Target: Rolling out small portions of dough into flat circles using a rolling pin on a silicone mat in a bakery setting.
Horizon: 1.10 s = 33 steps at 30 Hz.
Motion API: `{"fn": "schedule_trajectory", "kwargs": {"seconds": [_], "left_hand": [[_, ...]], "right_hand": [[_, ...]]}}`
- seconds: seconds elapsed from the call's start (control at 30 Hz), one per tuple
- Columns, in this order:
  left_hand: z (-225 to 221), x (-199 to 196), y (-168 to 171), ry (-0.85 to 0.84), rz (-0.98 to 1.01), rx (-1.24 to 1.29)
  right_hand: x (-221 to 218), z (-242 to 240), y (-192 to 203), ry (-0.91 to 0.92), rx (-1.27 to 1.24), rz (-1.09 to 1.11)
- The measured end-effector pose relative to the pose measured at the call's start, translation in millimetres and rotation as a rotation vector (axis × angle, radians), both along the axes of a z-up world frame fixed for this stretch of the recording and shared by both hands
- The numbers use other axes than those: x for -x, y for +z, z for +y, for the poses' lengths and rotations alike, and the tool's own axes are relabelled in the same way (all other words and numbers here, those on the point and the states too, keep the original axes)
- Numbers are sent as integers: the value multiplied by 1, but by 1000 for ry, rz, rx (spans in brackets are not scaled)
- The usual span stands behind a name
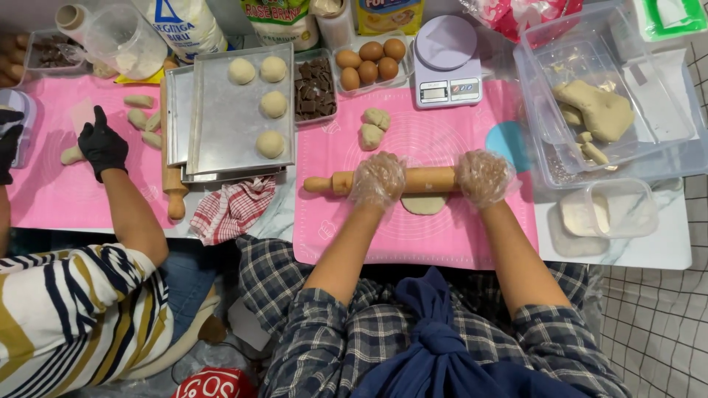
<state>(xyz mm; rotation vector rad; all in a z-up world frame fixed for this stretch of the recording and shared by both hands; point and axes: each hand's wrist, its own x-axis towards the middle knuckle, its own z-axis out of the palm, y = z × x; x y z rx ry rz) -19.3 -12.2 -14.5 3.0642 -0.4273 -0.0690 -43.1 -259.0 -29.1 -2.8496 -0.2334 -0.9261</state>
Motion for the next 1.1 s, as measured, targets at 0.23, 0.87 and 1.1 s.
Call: {"fn": "schedule_trajectory", "kwargs": {"seconds": [0.23,0.87,1.1], "left_hand": [[2,-37,-3,-160,-121,-21],[7,45,-38,-21,-348,271],[13,89,11,-14,-66,166]], "right_hand": [[-38,24,68,-46,24,425],[29,2,11,173,-29,-241],[67,8,34,243,-83,-285]]}}
